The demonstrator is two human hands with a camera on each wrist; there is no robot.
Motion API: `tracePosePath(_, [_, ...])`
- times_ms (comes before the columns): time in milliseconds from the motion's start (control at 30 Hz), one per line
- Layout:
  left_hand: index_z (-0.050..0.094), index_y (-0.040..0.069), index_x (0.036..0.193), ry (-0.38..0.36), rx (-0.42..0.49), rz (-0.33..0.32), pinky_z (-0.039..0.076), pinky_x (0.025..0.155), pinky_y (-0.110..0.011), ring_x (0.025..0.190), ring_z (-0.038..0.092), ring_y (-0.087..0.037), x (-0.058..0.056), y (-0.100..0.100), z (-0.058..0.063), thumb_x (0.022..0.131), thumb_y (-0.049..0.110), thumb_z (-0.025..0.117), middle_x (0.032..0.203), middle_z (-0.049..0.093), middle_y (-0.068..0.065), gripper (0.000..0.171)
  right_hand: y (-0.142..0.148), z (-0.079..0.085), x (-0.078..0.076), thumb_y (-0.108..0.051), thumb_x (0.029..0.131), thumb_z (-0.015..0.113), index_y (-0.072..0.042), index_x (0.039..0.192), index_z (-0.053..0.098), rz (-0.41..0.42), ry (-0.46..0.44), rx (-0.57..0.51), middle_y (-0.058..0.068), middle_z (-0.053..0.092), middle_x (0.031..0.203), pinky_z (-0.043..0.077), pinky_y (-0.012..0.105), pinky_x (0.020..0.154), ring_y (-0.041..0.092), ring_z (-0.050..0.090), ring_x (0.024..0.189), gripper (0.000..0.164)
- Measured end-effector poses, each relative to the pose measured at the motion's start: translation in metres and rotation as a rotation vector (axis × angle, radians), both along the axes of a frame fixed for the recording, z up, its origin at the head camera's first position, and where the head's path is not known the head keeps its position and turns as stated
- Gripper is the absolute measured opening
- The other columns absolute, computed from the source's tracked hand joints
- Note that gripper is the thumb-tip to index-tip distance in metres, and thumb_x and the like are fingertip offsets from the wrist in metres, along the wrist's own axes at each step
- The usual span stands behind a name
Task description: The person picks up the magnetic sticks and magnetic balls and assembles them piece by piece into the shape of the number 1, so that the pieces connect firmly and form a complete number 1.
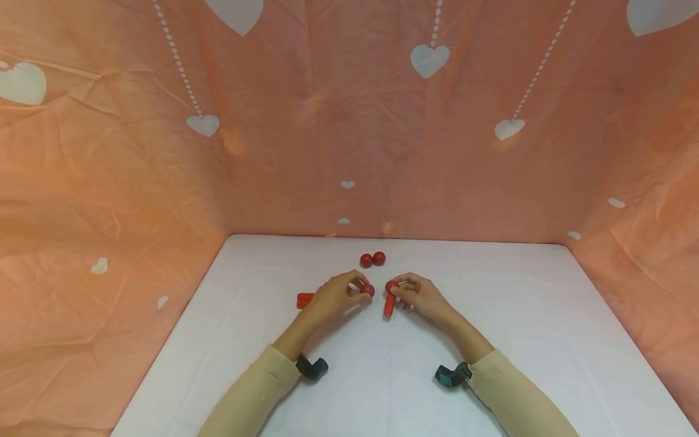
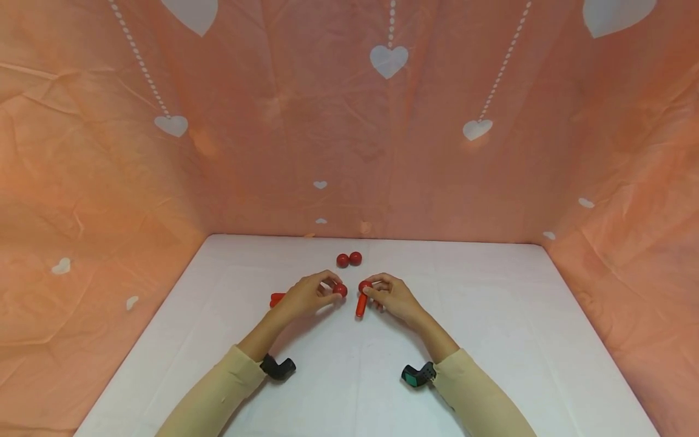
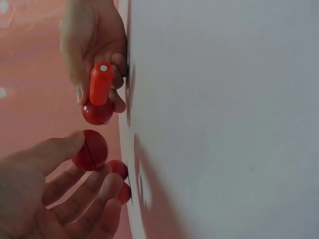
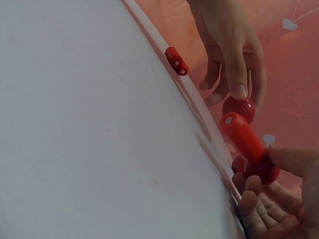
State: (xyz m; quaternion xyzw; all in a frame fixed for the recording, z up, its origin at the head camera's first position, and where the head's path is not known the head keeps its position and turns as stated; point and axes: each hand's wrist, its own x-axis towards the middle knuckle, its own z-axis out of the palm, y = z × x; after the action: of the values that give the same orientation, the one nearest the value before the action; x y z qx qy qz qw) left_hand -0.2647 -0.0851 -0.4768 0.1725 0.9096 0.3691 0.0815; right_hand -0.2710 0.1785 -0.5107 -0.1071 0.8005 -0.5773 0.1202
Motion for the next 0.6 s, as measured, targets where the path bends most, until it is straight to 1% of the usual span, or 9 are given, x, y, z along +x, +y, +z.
tracePosePath(133, [0.07, 0.026, 0.124, -0.032, 0.02, -0.025, 0.06, 0.09, -0.039, 0.101, 0.068, -0.018, 0.004, 0.0, 0.0, 0.097, 0.03, 0.082, 0.115, 0.073, 0.004, 0.03, 0.0, 0.0, 0.0, -0.026, 0.104, 0.073, -0.001, 0.134, 0.065, 0.006, 0.001, -0.006, 0.009, 0.073, 0.092, 0.053, 0.028, 0.067, 0.021, 0.062, 0.075, 0.04])
tracePosePath(300, [0.069, 0.021, 0.125, -0.04, 0.041, -0.065, 0.061, 0.091, -0.039, 0.101, 0.07, -0.019, 0.009, -0.001, 0.0, 0.096, 0.026, 0.083, 0.118, 0.073, 0.0, 0.032, 0.001, -0.001, 0.0, -0.025, 0.104, 0.073, 0.0, 0.134, 0.065, 0.006, -0.007, -0.017, 0.008, 0.074, 0.092, 0.054, 0.027, 0.068, 0.02, 0.062, 0.075, 0.04])
tracePosePath(433, [0.07, 0.022, 0.122, -0.041, 0.029, -0.083, 0.061, 0.091, -0.037, 0.101, 0.069, -0.018, 0.011, 0.0, -0.001, 0.096, 0.027, 0.083, 0.116, 0.073, 0.001, 0.029, 0.002, -0.001, 0.0, -0.024, 0.104, 0.073, -0.001, 0.134, 0.065, 0.003, -0.017, -0.015, 0.006, 0.074, 0.093, 0.054, 0.026, 0.069, 0.02, 0.063, 0.076, 0.039])
tracePosePath(600, [0.069, 0.025, 0.121, -0.044, 0.026, -0.131, 0.06, 0.091, -0.038, 0.103, 0.068, -0.018, 0.012, 0.001, 0.0, 0.096, 0.027, 0.084, 0.115, 0.073, 0.004, 0.029, 0.001, -0.001, 0.0, -0.025, 0.104, 0.073, -0.001, 0.134, 0.065, -0.001, -0.018, -0.018, 0.005, 0.074, 0.092, 0.054, 0.027, 0.068, 0.019, 0.063, 0.075, 0.039])
